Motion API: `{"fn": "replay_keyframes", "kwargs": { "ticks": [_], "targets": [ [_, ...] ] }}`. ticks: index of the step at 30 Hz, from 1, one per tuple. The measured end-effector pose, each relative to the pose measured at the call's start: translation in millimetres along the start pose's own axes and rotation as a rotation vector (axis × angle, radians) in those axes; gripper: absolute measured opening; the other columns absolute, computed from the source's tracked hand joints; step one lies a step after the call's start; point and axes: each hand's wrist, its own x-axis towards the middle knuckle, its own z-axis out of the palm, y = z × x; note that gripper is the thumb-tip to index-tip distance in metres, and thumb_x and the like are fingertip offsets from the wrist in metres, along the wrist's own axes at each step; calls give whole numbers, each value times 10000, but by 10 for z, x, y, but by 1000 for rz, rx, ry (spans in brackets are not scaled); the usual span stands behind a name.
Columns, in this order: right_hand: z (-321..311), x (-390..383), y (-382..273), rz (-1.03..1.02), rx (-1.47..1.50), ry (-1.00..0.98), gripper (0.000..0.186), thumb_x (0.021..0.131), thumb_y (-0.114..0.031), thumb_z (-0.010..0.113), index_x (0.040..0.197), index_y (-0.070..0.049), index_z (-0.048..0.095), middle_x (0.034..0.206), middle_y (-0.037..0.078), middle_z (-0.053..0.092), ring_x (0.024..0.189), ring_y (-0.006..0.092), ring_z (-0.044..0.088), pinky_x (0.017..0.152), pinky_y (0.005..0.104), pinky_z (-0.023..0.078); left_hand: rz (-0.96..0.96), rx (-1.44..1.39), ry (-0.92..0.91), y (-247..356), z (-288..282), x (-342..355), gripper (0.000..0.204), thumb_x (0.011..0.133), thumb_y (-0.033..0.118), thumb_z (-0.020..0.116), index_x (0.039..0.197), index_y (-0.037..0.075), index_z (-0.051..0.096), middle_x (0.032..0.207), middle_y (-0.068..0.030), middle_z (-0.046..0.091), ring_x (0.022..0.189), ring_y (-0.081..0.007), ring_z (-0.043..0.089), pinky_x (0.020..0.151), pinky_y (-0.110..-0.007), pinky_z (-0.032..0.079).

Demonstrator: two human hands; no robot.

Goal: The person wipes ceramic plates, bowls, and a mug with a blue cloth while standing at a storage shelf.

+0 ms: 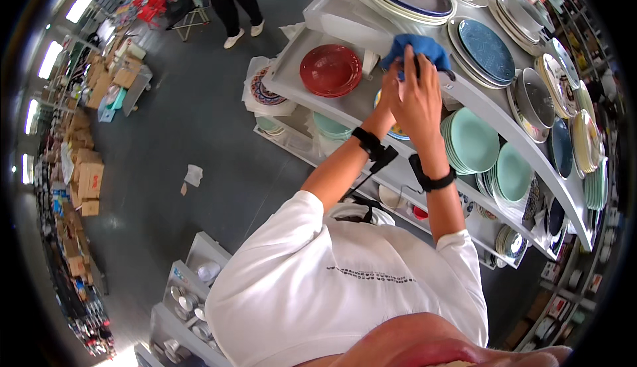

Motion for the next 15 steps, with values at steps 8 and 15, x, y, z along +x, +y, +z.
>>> {"fn": "replay_keyframes", "kwargs": {
  "ticks": [8,15],
  "targets": [
    [959,767,-253,-181,15,17,474,811,-98,617,1269,-11,536,1411,224,503,1303,408,468,1106,488,384,-11,574,98,1030,-1377,14,402,930,305,636,1163,-22,616,1046,-202,705,944,-285,695,831,-388,519],
    [1611,1291,-749,-186,113,73,629,794,-354,717,1275,5,529,1251,243,565,1146,396,588,935,457,518,303,728,244,1755,-2264,378,357,912,123,596,1225,-48,601,1040,-232,680,949,-327,677,842,-398,516]
  ]
}}
